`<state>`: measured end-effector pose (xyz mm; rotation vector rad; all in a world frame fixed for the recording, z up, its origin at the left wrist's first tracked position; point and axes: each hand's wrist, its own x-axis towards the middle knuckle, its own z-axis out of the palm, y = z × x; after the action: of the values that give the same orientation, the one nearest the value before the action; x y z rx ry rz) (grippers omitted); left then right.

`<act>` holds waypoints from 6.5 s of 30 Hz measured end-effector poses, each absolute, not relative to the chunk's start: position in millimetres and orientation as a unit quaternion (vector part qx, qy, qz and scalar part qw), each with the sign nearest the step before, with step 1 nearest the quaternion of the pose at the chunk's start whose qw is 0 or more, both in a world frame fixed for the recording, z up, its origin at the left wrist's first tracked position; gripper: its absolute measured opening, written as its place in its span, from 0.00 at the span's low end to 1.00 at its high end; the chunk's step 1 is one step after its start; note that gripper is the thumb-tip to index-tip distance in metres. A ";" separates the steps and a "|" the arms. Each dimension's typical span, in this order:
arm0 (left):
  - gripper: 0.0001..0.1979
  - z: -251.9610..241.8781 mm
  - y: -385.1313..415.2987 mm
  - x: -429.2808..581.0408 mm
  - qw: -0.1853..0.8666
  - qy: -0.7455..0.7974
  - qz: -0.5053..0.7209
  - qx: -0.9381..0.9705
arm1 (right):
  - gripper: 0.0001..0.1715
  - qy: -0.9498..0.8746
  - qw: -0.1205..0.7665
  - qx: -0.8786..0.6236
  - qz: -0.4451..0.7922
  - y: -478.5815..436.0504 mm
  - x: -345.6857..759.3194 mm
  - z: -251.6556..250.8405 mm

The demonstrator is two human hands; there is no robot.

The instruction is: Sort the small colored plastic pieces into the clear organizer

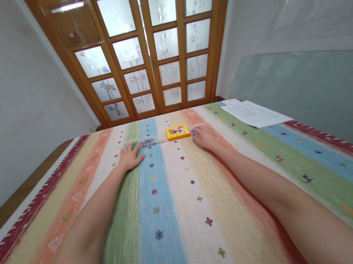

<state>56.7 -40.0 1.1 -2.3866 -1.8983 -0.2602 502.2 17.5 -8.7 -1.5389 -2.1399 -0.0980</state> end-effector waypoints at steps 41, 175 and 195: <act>0.40 -1.3 -8.0 170.8 0.001 -0.577 -0.107 -0.810 | 0.22 -0.695 0.335 -0.637 -0.003 29.1 551.6 -0.8; 0.46 7.1 -99.8 155.2 -0.063 -0.536 -0.032 -0.841 | 0.55 -0.908 0.043 -0.407 0.087 -92.5 412.9 17.6; 0.46 1.9 -95.1 151.9 -0.057 -0.476 -0.038 -0.877 | 0.49 -0.927 0.065 -0.364 0.066 -84.7 413.5 6.4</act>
<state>151.9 -95.1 1.9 -2.8596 -1.5510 -0.1248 413.5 -84.7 6.4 -1.0988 -2.7966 0.2006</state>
